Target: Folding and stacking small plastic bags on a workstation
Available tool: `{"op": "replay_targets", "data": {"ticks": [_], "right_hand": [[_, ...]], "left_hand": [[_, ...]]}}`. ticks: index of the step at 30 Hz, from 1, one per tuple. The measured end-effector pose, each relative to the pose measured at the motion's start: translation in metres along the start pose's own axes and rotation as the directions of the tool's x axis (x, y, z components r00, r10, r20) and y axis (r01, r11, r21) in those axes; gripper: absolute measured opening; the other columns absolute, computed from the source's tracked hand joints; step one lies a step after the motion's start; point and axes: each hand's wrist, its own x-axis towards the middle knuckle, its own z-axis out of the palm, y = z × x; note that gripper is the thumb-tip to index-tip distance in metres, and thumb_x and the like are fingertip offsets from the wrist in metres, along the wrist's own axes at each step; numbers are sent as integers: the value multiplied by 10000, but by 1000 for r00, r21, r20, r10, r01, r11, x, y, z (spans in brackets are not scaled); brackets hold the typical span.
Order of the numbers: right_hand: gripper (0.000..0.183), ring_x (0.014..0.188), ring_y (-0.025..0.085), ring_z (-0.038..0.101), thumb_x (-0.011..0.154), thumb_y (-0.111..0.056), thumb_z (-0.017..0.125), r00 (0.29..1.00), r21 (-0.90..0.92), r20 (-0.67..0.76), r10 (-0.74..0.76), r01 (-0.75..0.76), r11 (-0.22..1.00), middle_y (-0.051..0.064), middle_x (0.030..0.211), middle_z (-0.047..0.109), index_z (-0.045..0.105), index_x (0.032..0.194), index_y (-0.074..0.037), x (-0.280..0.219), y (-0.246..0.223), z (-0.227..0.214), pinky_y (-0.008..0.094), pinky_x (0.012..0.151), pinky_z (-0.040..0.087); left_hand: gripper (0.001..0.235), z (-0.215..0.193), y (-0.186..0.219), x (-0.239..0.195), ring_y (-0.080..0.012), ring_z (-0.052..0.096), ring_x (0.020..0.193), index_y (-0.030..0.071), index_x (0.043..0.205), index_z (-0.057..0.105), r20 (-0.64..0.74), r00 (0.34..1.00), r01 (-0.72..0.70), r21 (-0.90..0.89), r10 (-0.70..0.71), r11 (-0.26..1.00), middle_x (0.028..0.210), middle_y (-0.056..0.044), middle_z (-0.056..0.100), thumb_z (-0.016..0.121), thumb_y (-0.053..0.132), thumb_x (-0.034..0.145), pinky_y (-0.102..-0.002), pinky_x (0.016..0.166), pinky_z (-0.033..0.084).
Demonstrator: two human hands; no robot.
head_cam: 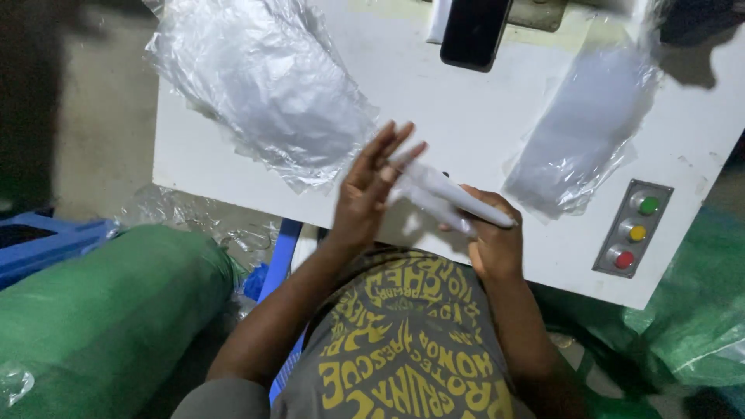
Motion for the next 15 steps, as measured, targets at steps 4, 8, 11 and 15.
{"op": "replay_targets", "data": {"ticks": [4,8,11,15], "right_hand": [[353,796,410,746,722,199,667,996,-23,-79,43,-45,999,299,981,714,695,1054,83,0,-2,-26,539,558,651],[411,854,350,744,683,264,605,994,-87,-110,-28,19,996,275,977,732,708,1030,69,5,-5,-16,504,699,641],[429,874,281,749,718,219,651,990,-130,-125,-71,54,990,216,965,740,715,1102,40,11,0,-25,427,753,650],[372,988,275,714,789,166,747,990,-153,57,-127,135,979,251,1069,705,646,1131,57,5,-29,12,388,864,597]], "left_hand": [[163,-42,67,27,-200,685,677,87,1056,740,27,923,-189,902,385,389,882,-24,650,846,155,952,-278,601,551],[281,-118,40,34,-269,691,652,120,923,747,-12,993,3,997,120,78,762,-33,648,952,143,731,-387,580,535],[144,-112,54,31,-324,728,741,119,952,754,-30,997,34,997,-69,66,785,-66,695,830,237,922,-408,690,560],[145,-83,64,21,-220,683,755,60,1019,753,-30,998,51,920,-62,388,778,-83,679,729,203,1020,-354,740,542]]}}
